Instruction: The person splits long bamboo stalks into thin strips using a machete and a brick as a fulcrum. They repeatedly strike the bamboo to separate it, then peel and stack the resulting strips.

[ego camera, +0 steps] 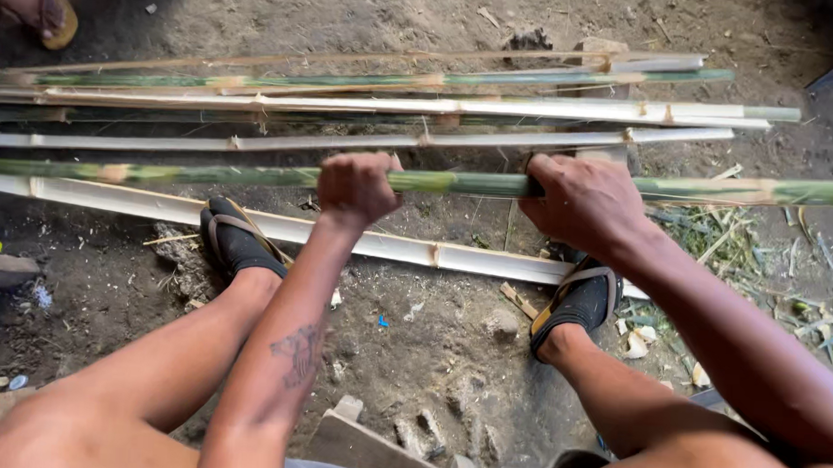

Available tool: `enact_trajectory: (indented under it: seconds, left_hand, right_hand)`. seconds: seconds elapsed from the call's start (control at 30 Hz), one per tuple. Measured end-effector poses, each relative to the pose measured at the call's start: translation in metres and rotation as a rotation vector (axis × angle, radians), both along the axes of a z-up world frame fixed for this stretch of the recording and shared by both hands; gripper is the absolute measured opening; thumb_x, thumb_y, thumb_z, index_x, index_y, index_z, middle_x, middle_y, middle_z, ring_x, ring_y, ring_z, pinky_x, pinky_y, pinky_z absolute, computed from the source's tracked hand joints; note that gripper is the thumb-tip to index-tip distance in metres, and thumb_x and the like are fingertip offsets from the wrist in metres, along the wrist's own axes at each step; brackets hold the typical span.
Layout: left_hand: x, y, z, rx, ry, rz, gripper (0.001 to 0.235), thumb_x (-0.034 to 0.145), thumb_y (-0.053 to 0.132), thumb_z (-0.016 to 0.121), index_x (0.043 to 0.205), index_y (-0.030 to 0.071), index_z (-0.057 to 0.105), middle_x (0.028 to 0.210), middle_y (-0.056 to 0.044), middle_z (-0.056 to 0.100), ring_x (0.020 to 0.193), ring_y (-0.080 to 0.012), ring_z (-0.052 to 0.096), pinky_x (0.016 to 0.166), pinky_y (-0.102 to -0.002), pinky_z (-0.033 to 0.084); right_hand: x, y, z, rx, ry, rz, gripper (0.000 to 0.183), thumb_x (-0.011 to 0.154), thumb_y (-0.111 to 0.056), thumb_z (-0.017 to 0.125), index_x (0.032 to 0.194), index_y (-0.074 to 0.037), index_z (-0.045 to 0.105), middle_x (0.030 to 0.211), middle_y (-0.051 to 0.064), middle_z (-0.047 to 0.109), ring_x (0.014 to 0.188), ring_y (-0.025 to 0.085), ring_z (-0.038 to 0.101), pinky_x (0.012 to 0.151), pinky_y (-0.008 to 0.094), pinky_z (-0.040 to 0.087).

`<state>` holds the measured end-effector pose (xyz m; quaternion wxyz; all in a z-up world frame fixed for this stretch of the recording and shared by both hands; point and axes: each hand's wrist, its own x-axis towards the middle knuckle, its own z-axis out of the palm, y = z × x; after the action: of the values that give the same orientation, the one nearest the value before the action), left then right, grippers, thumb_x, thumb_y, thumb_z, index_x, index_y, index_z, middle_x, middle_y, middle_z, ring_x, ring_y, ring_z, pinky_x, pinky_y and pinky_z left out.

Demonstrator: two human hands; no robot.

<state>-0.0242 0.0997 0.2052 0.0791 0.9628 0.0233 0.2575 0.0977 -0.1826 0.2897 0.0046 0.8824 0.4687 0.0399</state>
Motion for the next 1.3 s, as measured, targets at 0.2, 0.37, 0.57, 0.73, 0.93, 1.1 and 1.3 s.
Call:
enact_trajectory:
  seconds: [0.2, 0.37, 0.57, 0.73, 0.93, 1.1, 1.3]
  left_hand:
    - [0.047, -0.090, -0.017, -0.122, -0.130, -0.177, 0.039, 0.089, 0.004, 0.049, 0.053, 0.016, 0.055, 0.042, 0.002, 0.050, 0.032, -0.0068, 0.043, 0.029, -0.027, 0.034]
    - [0.087, -0.104, -0.039, -0.128, -0.039, -0.200, 0.042, 0.084, -0.003, 0.044, 0.048, 0.019, 0.044, 0.041, 0.002, 0.048, 0.030, -0.0051, 0.039, 0.027, -0.025, 0.029]
    - [0.081, -0.020, -0.078, -0.075, 0.049, -0.196, 0.046, 0.093, 0.009, 0.047, 0.049, 0.017, 0.043, 0.037, 0.000, 0.048, 0.027, -0.0063, 0.038, 0.024, -0.027, 0.025]
    - [0.080, 0.026, -0.089, -0.024, 0.094, -0.151, 0.047, 0.093, 0.002, 0.043, 0.050, 0.019, 0.046, 0.041, -0.001, 0.049, 0.032, -0.0067, 0.040, 0.029, -0.027, 0.027]
    - [0.100, 0.050, -0.081, -0.004, 0.109, -0.144, 0.050, 0.100, 0.018, 0.056, 0.051, 0.012, 0.050, 0.040, -0.003, 0.052, 0.031, -0.0115, 0.046, 0.029, -0.030, 0.034]
    - [0.126, 0.062, -0.079, 0.075, 0.127, -0.096, 0.022, 0.090, 0.027, 0.066, 0.073, 0.013, 0.064, 0.069, -0.014, 0.070, 0.066, -0.0246, 0.071, 0.061, -0.038, 0.058]
    - [0.138, 0.068, -0.097, 0.211, 0.367, 0.141, 0.095, 0.059, 0.052, 0.072, 0.134, -0.004, 0.054, 0.138, -0.029, 0.054, 0.131, -0.0434, 0.051, 0.106, -0.066, 0.038]
  right_hand:
    - [0.054, -0.117, -0.033, -0.078, -0.025, -0.270, 0.022, 0.089, -0.045, 0.077, 0.081, -0.027, 0.070, 0.059, -0.005, 0.061, 0.049, 0.010, 0.054, 0.050, 0.032, 0.039]
    - [0.095, -0.144, -0.074, -0.183, 0.047, -0.371, 0.036, 0.094, -0.055, 0.075, 0.079, -0.025, 0.062, 0.055, -0.002, 0.059, 0.043, 0.010, 0.046, 0.047, 0.031, 0.037]
    - [0.089, -0.065, -0.118, 0.024, 0.223, -0.185, 0.020, 0.085, -0.038, 0.075, 0.077, -0.021, 0.066, 0.062, -0.004, 0.067, 0.050, 0.009, 0.058, 0.047, 0.028, 0.046]
    - [0.094, -0.019, -0.130, -0.022, 0.231, -0.176, 0.017, 0.089, -0.035, 0.073, 0.080, -0.023, 0.066, 0.063, -0.002, 0.066, 0.050, 0.010, 0.055, 0.045, 0.029, 0.045]
    - [0.123, 0.011, -0.130, 0.021, 0.218, -0.161, 0.022, 0.092, -0.031, 0.071, 0.074, -0.021, 0.063, 0.064, -0.006, 0.062, 0.049, 0.009, 0.048, 0.042, 0.025, 0.037]
    - [0.138, 0.025, -0.121, 0.047, 0.039, -0.020, 0.027, 0.093, -0.039, 0.069, 0.109, -0.018, 0.067, 0.097, 0.002, 0.066, 0.078, 0.017, 0.058, 0.066, 0.036, 0.047]
    - [0.127, 0.000, -0.136, -0.043, -0.140, -0.012, 0.067, 0.087, -0.031, 0.070, 0.147, -0.007, 0.053, 0.134, 0.019, 0.055, 0.125, 0.032, 0.050, 0.104, 0.050, 0.040]
